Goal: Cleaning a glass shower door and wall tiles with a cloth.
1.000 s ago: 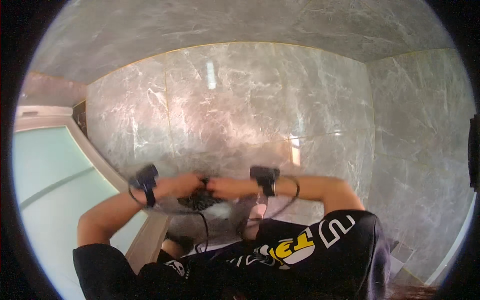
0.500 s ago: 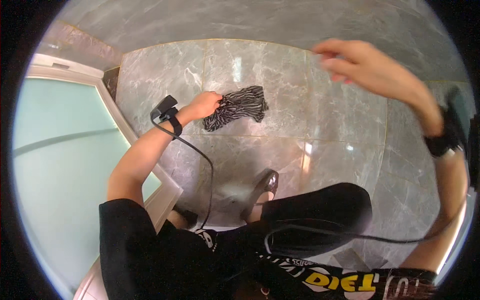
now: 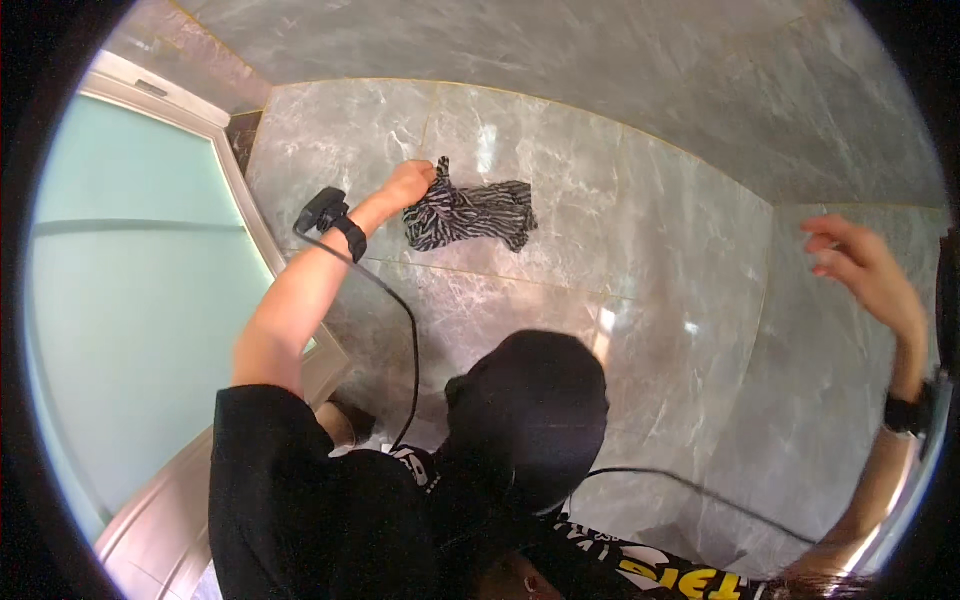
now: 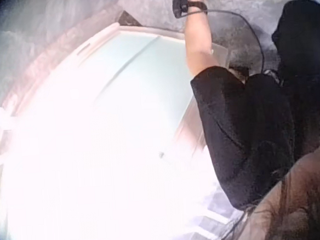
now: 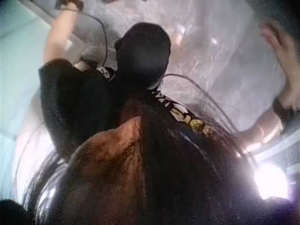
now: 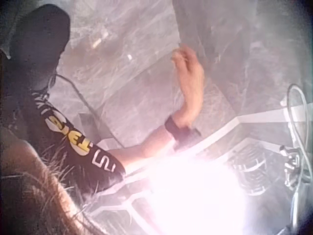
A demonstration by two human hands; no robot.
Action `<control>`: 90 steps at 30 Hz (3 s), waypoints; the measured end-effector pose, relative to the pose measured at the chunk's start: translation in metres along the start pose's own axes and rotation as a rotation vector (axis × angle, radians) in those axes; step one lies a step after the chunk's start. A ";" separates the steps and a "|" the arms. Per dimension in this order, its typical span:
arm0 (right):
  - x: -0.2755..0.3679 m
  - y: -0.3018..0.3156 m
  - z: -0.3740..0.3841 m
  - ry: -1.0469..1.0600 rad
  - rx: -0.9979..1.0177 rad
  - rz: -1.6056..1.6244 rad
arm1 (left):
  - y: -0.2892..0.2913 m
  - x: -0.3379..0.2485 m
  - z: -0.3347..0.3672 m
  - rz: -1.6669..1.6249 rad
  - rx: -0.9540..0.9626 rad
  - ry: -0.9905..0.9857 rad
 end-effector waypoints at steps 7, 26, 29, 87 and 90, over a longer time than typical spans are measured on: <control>-0.045 -0.244 0.181 0.282 0.158 0.210 | 0.011 -0.022 -0.014 -0.663 0.072 0.219; -0.021 -0.260 0.224 0.150 0.012 1.506 | 0.057 -0.057 0.015 -0.586 -0.150 -0.046; -0.037 -0.234 0.197 0.208 -0.248 1.456 | 0.068 -0.065 0.017 -0.398 -0.300 -0.096; -0.003 -0.356 0.289 -0.160 0.020 1.666 | -0.024 -0.044 -0.073 -0.084 -0.844 0.223; -0.002 -0.356 0.288 -0.047 -0.003 1.521 | -0.039 -0.063 -0.046 -0.158 -0.589 0.020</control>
Point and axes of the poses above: each hand's wrist, its own z-axis towards the middle knuckle, its own y-axis out of the back of the hand, x = y × z, the point moved 3 cm from there along z, towards the middle knuckle, and after that the axes turned 12 degrees about z, right-handed, at the moved point
